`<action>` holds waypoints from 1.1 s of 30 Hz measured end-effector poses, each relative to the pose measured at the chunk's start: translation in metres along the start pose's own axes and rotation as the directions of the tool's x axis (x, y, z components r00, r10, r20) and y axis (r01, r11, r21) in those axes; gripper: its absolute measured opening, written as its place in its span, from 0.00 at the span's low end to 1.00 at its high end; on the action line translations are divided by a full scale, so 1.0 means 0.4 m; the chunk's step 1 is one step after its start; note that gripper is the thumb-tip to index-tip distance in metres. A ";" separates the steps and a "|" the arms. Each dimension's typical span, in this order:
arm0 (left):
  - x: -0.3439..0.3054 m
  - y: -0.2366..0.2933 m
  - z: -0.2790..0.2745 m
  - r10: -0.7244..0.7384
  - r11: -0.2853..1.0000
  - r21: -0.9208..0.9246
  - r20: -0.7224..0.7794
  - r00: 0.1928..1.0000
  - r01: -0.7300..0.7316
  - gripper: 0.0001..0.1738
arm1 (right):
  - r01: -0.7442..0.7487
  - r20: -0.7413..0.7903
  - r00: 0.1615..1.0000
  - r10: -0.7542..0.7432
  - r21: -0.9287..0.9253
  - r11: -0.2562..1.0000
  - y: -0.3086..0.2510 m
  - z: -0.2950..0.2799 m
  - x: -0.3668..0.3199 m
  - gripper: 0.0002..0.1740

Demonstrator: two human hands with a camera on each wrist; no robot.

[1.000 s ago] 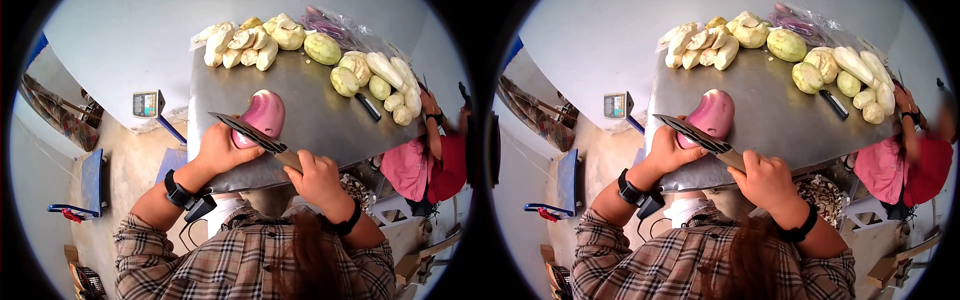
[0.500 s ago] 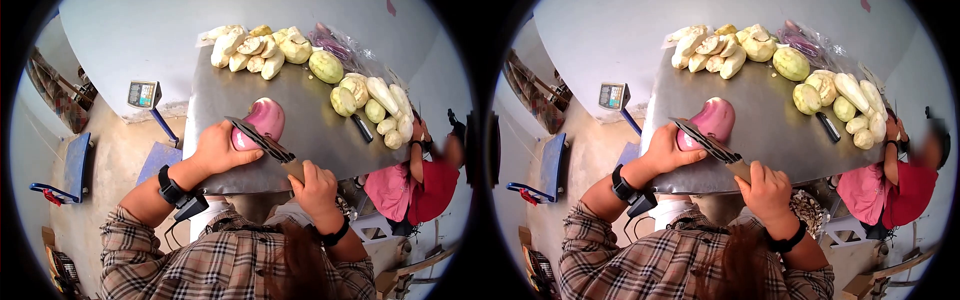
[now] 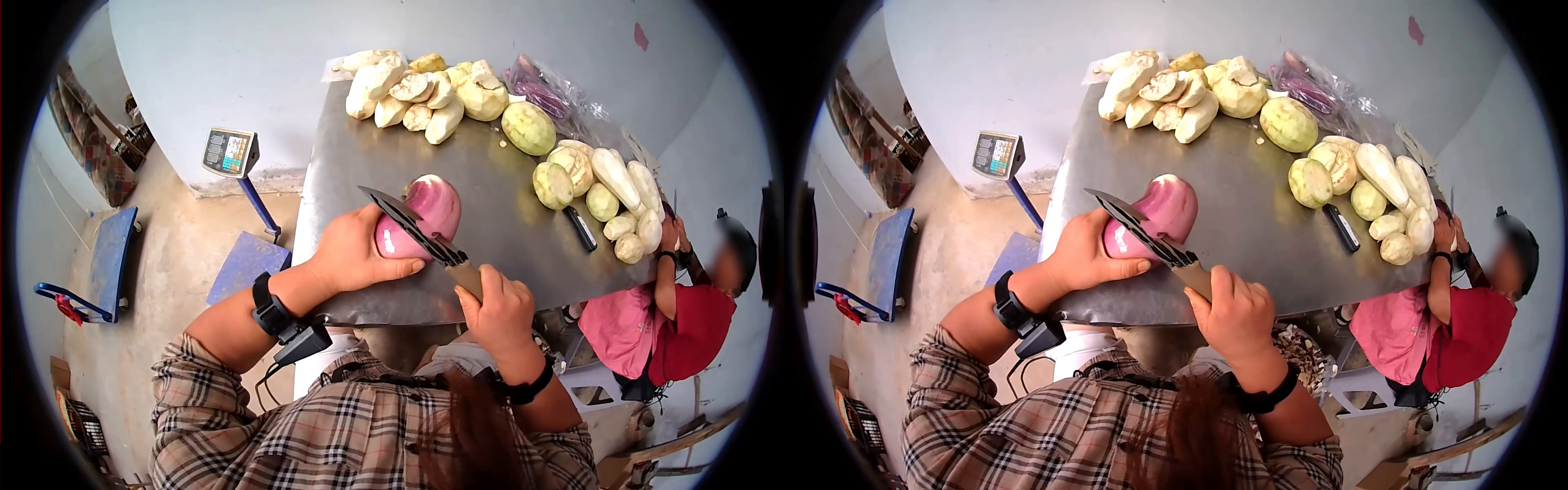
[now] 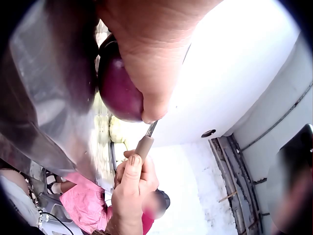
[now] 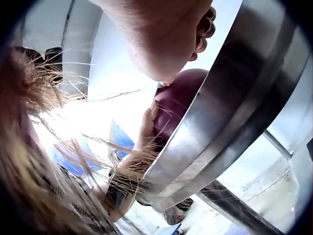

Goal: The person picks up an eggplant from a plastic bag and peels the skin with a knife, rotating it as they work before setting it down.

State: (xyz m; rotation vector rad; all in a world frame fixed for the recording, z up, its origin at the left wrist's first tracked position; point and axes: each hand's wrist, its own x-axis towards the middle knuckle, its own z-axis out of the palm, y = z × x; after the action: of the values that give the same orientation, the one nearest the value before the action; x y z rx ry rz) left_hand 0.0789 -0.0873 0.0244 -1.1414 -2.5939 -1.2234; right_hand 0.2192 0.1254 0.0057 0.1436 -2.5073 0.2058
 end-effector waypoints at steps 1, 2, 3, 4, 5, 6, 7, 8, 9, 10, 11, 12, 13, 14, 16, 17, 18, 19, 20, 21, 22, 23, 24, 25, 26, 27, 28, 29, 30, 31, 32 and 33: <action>0.000 -0.004 0.001 0.007 1.000 0.009 0.002 1.000 -0.008 0.47 | -0.001 0.001 1.000 0.001 0.002 1.000 0.004 -0.001 -0.002 0.21; 0.000 -0.007 0.001 0.014 1.000 0.019 0.004 1.000 -0.014 0.47 | 0.005 -0.007 1.000 -0.005 0.007 1.000 0.009 -0.002 -0.005 0.21; 0.000 -0.009 0.002 0.022 0.999 0.029 0.007 1.000 -0.022 0.47 | 0.011 -0.015 1.000 -0.011 0.012 1.000 0.016 -0.002 -0.008 0.20; -0.001 -0.010 0.001 0.030 0.999 0.029 0.004 1.000 -0.030 0.47 | 0.015 -0.024 1.000 -0.015 0.017 1.000 0.020 -0.004 -0.011 0.20; -0.002 -0.011 0.001 0.037 0.999 0.028 0.003 0.999 -0.037 0.47 | 0.007 -0.010 1.000 -0.007 0.024 1.000 0.020 -0.008 -0.011 0.20; -0.004 -0.012 0.001 0.043 0.999 0.029 0.004 0.999 -0.044 0.47 | -0.002 0.005 1.000 0.002 0.032 0.999 0.017 -0.015 -0.012 0.20; -0.005 -0.013 0.001 0.052 0.998 0.033 0.004 0.999 -0.053 0.47 | -0.012 0.019 1.000 0.011 0.040 0.999 0.015 -0.020 -0.013 0.20; -0.005 -0.014 0.001 0.062 0.997 0.039 0.003 0.998 -0.062 0.47 | -0.012 0.022 1.000 0.011 0.044 0.999 0.015 -0.022 -0.013 0.20; -0.005 -0.014 0.000 0.072 0.996 0.045 0.002 0.997 -0.072 0.47 | -0.011 0.024 1.000 0.009 0.048 0.999 0.016 -0.025 -0.014 0.20; -0.005 -0.013 -0.002 0.077 0.996 0.054 0.006 0.997 -0.077 0.47 | -0.009 0.026 1.000 0.008 0.052 0.999 0.017 -0.027 -0.016 0.20; -0.006 -0.012 -0.006 0.083 0.995 0.062 0.009 0.997 -0.083 0.47 | -0.005 0.026 1.000 0.003 0.053 0.999 0.017 -0.029 -0.017 0.20; -0.008 -0.012 -0.009 0.088 0.994 0.071 0.013 0.996 -0.089 0.47 | 0.000 0.027 1.000 -0.001 0.053 0.999 0.018 -0.028 -0.019 0.20; -0.011 -0.016 -0.013 0.095 0.994 0.061 0.014 0.995 -0.096 0.47 | 0.004 0.027 1.000 -0.006 0.054 0.999 0.020 -0.028 -0.022 0.20; -0.015 -0.022 -0.018 0.102 0.993 0.051 0.015 0.995 -0.103 0.47 | -0.018 0.025 1.000 0.016 0.050 0.999 0.026 -0.025 -0.028 0.20; -0.023 -0.027 -0.023 0.113 0.993 0.030 0.011 0.994 -0.113 0.47 | -0.060 0.023 0.998 0.059 0.045 0.997 0.040 -0.017 -0.041 0.20; -0.027 -0.028 -0.025 0.118 0.993 0.019 0.005 0.993 -0.118 0.47 | -0.060 0.026 0.998 0.059 0.059 0.996 0.040 -0.018 -0.042 0.19; -0.031 -0.031 -0.027 0.122 0.992 0.007 -0.001 0.993 -0.122 0.46 | -0.060 0.031 0.998 0.058 0.074 0.995 0.038 -0.018 -0.041 0.19; -0.034 -0.032 -0.028 0.126 0.992 0.006 0.005 0.992 -0.126 0.46 | -0.060 0.037 0.998 0.056 0.089 0.994 0.037 -0.020 -0.042 0.19; -0.034 -0.034 -0.031 0.132 0.991 0.005 0.010 0.991 -0.132 0.46 | -0.056 0.043 0.998 0.052 0.100 0.993 0.036 -0.023 -0.042 0.19; -0.033 -0.035 -0.034 0.140 0.990 0.005 0.015 0.990 -0.140 0.46 | -0.053 0.047 0.998 0.048 0.110 0.993 0.035 -0.027 -0.041 0.19; -0.035 -0.035 -0.035 0.156 0.988 0.007 0.013 0.988 -0.156 0.46 | -0.049 0.050 0.998 0.043 0.120 0.992 0.036 -0.029 -0.041 0.19; -0.036 -0.033 -0.037 0.172 0.985 0.009 0.011 0.985 -0.172 0.46 | -0.061 0.061 0.997 0.053 0.140 0.988 0.038 -0.030 -0.043 0.18; -0.038 -0.033 -0.038 0.187 0.982 0.011 0.010 0.982 -0.187 0.46 | -0.073 0.073 0.995 0.062 0.161 0.984 0.040 -0.032 -0.049 0.18; -0.040 -0.036 -0.041 0.200 0.979 0.025 0.015 0.980 -0.200 0.46 | -0.086 0.084 0.994 0.072 0.180 0.980 0.040 -0.033 -0.053 0.18; -0.042 -0.039 -0.043 0.211 0.976 0.040 0.021 0.977 -0.212 0.46 | -0.094 0.090 0.993 0.078 0.189 0.977 0.042 -0.035 -0.057 0.18; -0.042 -0.041 -0.044 0.223 0.973 0.053 0.028 0.974 -0.224 0.46 | -0.103 0.096 0.992 0.086 0.197 0.975 0.044 -0.038 -0.060 0.18; -0.042 -0.041 -0.044 0.224 0.973 0.045 0.032 0.974 -0.225 0.47 | -0.115 0.103 0.990 0.095 0.206 0.972 0.046 -0.041 -0.063 0.18; -0.041 -0.042 -0.046 0.226 0.973 0.037 0.037 0.974 -0.227 0.47 | -0.132 0.116 0.987 0.109 0.207 0.969 0.047 -0.046 -0.064 0.18; -0.041 -0.042 -0.048 0.227 0.973 0.030 0.041 0.973 -0.229 0.47 | -0.148 0.128 0.984 0.123 0.209 0.967 0.048 -0.051 -0.063 0.18; -0.039 -0.045 -0.050 0.238 0.971 0.022 0.051 0.970 -0.239 0.47 | -0.163 0.141 0.981 0.135 0.210 0.964 0.051 -0.054 -0.063 0.18; -0.040 -0.049 -0.055 0.249 0.968 0.013 0.057 0.967 -0.250 0.47 | -0.154 0.137 0.982 0.127 0.214 0.965 0.051 -0.055 -0.063 0.18; -0.038 -0.052 -0.058 0.259 0.966 0.006 0.063 0.964 -0.260 0.47 | -0.146 0.133 0.984 0.118 0.219 0.965 0.056 -0.056 -0.063 0.17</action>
State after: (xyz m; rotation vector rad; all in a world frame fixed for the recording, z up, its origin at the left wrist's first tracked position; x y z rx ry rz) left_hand 0.0708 -0.1209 0.0218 -1.4825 -2.3903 -1.1278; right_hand 0.2489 0.1526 0.0064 0.0830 -2.6073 0.5568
